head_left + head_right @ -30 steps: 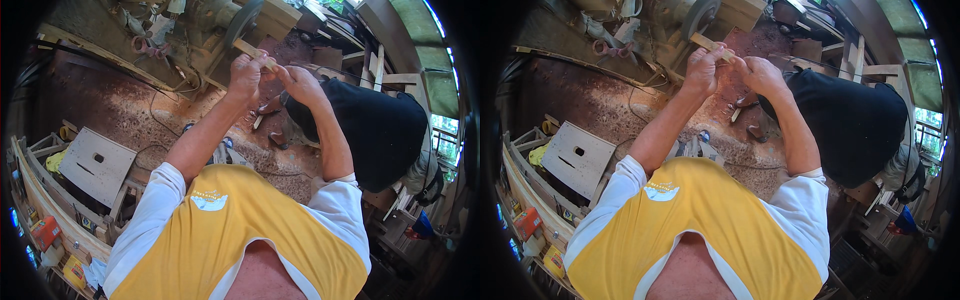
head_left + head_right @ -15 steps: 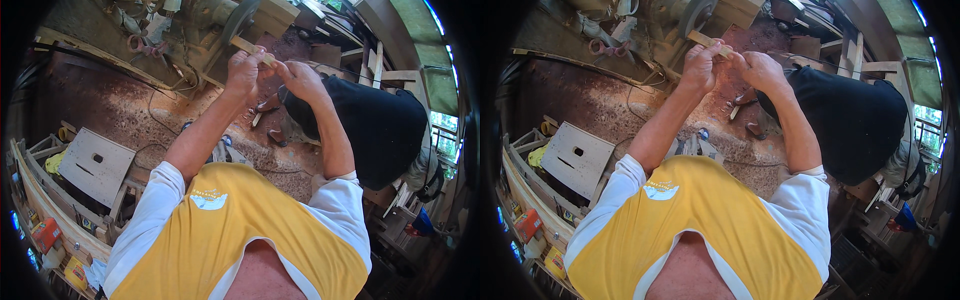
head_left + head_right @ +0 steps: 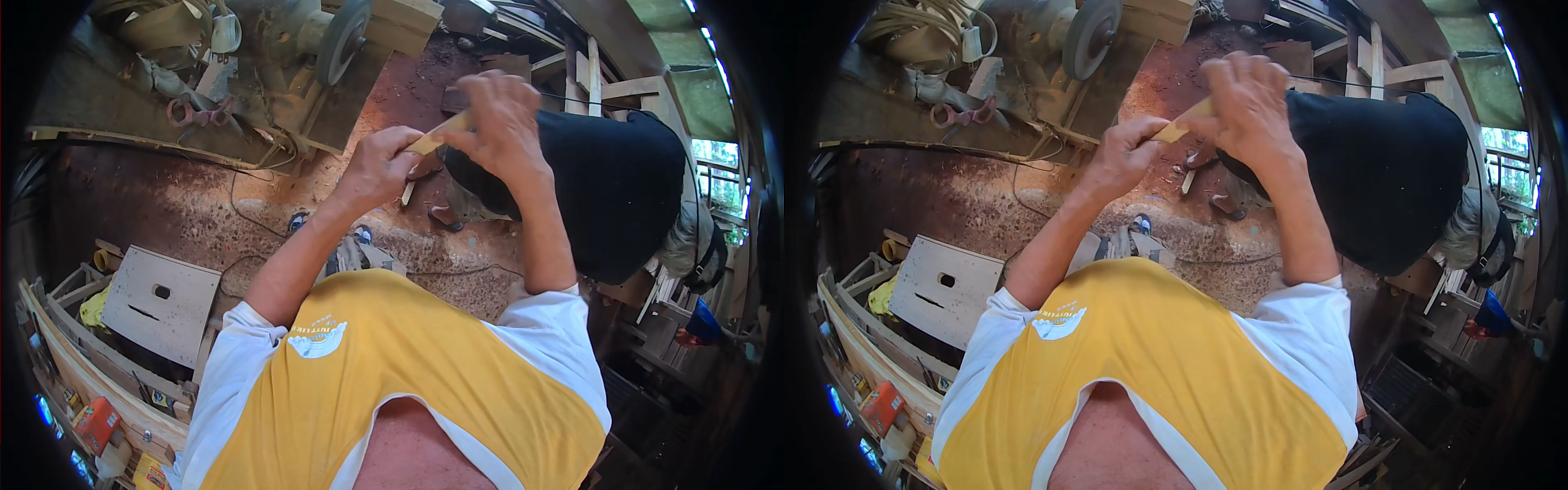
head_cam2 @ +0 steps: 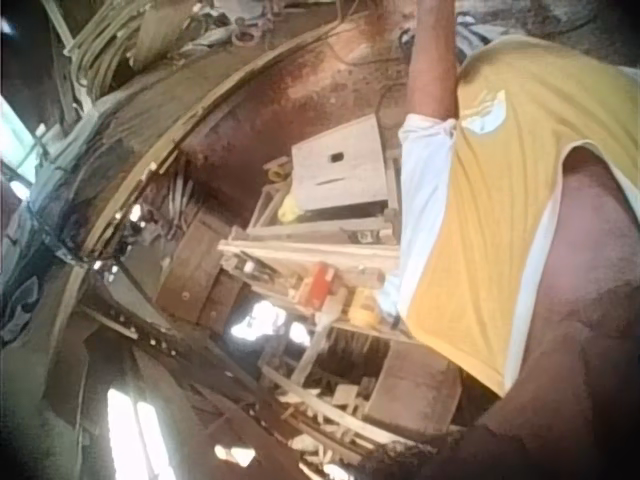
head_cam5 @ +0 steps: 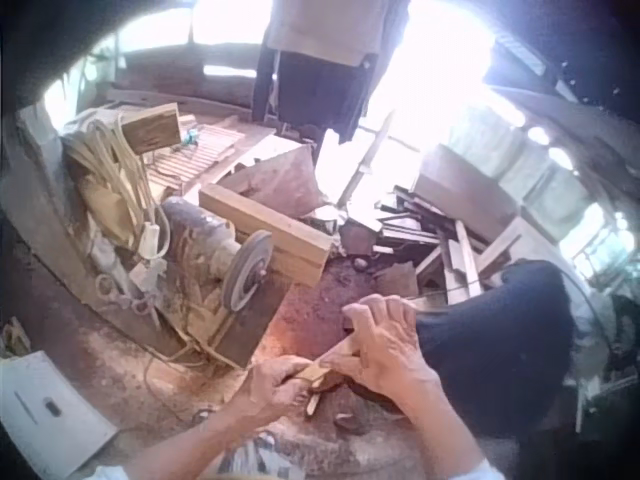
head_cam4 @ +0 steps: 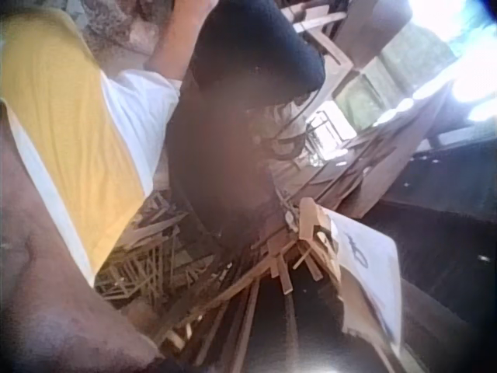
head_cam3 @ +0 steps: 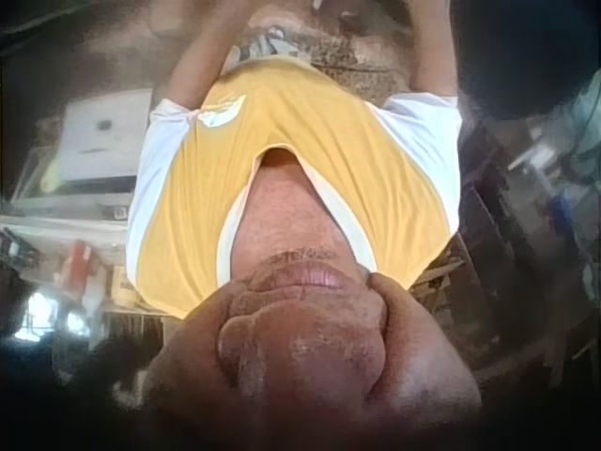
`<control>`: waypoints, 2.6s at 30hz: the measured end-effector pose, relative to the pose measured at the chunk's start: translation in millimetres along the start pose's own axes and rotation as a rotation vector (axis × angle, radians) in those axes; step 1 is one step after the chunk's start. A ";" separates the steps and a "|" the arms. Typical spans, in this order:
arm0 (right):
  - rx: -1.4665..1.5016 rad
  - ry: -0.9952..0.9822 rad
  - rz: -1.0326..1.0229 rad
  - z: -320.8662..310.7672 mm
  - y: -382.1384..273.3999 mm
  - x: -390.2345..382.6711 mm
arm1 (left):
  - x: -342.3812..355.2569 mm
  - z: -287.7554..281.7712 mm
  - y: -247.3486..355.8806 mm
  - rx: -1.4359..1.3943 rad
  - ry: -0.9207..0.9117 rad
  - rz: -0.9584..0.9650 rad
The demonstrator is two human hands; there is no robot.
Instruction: The person measures a wooden board with a tape measure, cuts a wooden strip using a hand saw, grinds the piece on a bench grinder, and marks it on the board with a pen.
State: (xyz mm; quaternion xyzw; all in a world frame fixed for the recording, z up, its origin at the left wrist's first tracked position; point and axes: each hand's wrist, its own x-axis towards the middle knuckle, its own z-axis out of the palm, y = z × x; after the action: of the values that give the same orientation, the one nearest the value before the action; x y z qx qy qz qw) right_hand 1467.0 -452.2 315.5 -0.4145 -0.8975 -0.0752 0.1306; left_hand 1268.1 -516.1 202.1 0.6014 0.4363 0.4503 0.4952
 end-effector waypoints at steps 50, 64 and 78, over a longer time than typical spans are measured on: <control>1.269 -0.407 0.523 113.1 9.8 -46.9 | 29.3 19.9 -18.7 -0.764 0.470 -0.284; 1.454 -0.194 0.463 240.6 -118.4 -61.2 | -5.2 -26.5 -32.7 0.369 0.485 -0.007; 2.047 -0.211 0.782 235.1 -194.4 -28.6 | -15.9 -74.5 -35.5 0.537 0.456 0.040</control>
State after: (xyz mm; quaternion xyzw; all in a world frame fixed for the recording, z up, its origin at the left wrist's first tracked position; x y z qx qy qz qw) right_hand 1295.9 -541.1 77.4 -0.3699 -0.3487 0.7869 0.3498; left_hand 1189.4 -511.9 173.0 0.6025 0.6265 0.4518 0.2006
